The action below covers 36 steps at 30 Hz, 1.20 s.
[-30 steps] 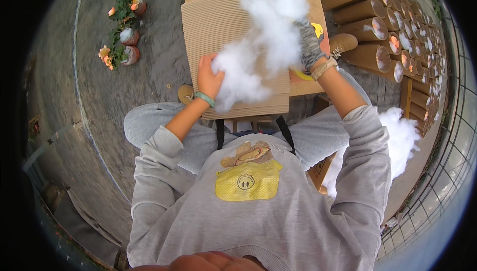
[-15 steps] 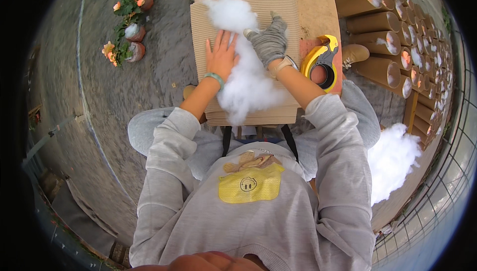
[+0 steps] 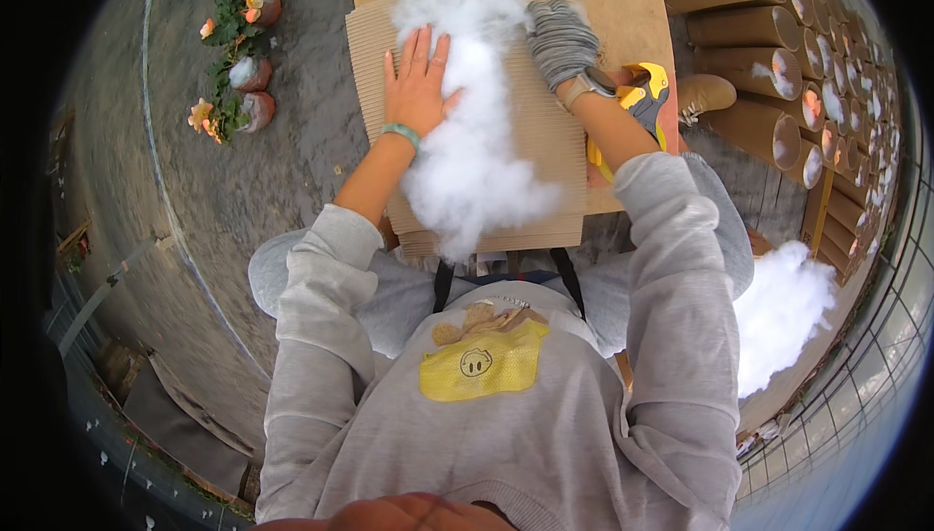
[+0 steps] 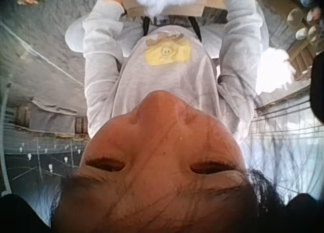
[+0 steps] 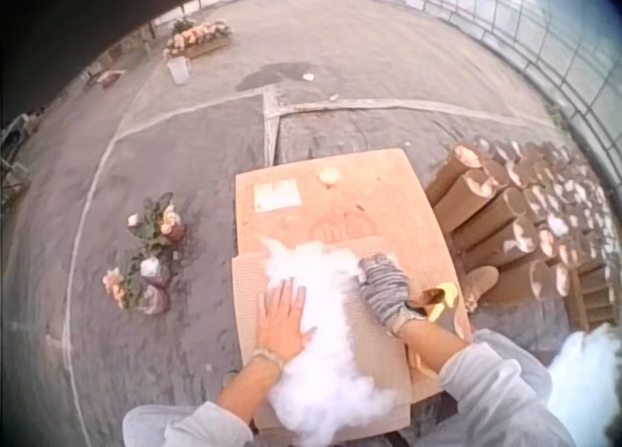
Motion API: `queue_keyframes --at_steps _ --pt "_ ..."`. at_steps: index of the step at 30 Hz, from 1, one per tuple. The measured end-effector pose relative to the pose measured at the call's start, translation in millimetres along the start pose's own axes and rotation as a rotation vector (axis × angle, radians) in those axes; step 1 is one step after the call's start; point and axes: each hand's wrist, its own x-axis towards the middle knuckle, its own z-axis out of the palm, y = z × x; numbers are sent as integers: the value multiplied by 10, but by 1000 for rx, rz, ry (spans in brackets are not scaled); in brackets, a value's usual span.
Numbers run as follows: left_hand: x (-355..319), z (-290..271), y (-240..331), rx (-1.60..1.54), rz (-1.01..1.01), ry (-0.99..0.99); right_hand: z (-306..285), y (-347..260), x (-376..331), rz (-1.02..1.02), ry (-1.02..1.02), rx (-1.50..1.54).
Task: The person assembles decorative cardboard cylinders by placing cotton and artificial flowers into a flat cardboard sheet, rolling it into a tube, and sealing it with tape. The finished cylinders are placed upright in a nearby group.
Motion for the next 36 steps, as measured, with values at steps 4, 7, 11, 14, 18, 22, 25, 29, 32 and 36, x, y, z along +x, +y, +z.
queue_keyframes --at_steps 4,7,11,14,18,22,25,29,32,36 --pt "48 -100 88 -5 -69 -113 -93 -197 -39 -406 484 119" --pt "63 -148 92 -20 -57 -117 306 -455 -244 -531 404 85" --pt "7 -52 11 37 31 -17 728 -371 -397 -328 298 46" --pt "-33 31 -105 123 55 -6 750 -218 -402 -226 371 -15" --pt "-38 -166 -310 258 -18 -87 481 -130 -409 -108 415 -65" --pt "41 -579 -308 -104 91 113 145 -133 -461 -62 310 301" --pt "29 -667 -57 -384 74 331 49 -249 -519 -168 586 677" --pt "-208 -310 296 -253 41 159 236 -408 -608 -481 170 155" --pt "-359 -22 274 -38 -29 183 409 -301 -618 -314 -63 -238" --pt "-353 -105 105 -101 -89 138 248 -28 -601 -311 33 63"
